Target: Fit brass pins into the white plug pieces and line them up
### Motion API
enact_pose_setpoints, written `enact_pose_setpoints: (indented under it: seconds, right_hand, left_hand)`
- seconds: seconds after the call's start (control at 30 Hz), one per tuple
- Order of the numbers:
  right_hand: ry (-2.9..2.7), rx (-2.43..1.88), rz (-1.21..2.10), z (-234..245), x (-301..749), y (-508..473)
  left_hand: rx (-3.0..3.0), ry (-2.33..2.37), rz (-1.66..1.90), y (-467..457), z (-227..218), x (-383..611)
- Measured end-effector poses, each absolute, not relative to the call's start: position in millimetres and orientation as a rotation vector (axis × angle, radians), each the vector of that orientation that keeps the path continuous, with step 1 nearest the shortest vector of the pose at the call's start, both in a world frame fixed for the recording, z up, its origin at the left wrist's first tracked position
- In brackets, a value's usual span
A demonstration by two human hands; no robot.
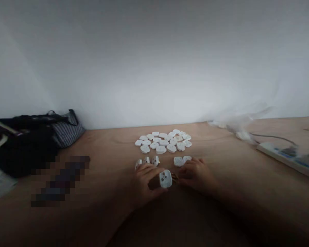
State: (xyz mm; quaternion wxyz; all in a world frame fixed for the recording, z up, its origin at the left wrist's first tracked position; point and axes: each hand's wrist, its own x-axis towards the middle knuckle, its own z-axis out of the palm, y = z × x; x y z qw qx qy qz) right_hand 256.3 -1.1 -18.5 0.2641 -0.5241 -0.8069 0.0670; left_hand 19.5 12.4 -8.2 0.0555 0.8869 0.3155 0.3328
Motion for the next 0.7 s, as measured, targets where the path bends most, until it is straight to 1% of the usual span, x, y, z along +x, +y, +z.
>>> enact_pose_setpoints:
  seconds: [0.1, 0.37, 0.57, 0.7]
  right_hand:
    - [-2.173, -1.522, 0.197, -21.1, 255.4, -0.5]
    - [-2.129, -1.541, 0.214, -28.7, 246.7, 0.0]
    - [-1.939, -1.255, 0.266, -26.8, 250.3, -1.8]
    - [-1.978, -1.012, 0.277, -19.5, 245.9, -11.0]
  left_hand:
    - [2.716, 0.964, 0.993, 12.7, -9.0, 19.0]
    - [2.740, 0.973, 0.980, 12.2, -8.8, 19.7]
    - [2.792, 0.996, 0.997, 14.3, -11.9, 18.0]
    - [2.820, 1.038, 0.982, 13.7, -13.0, 19.1]
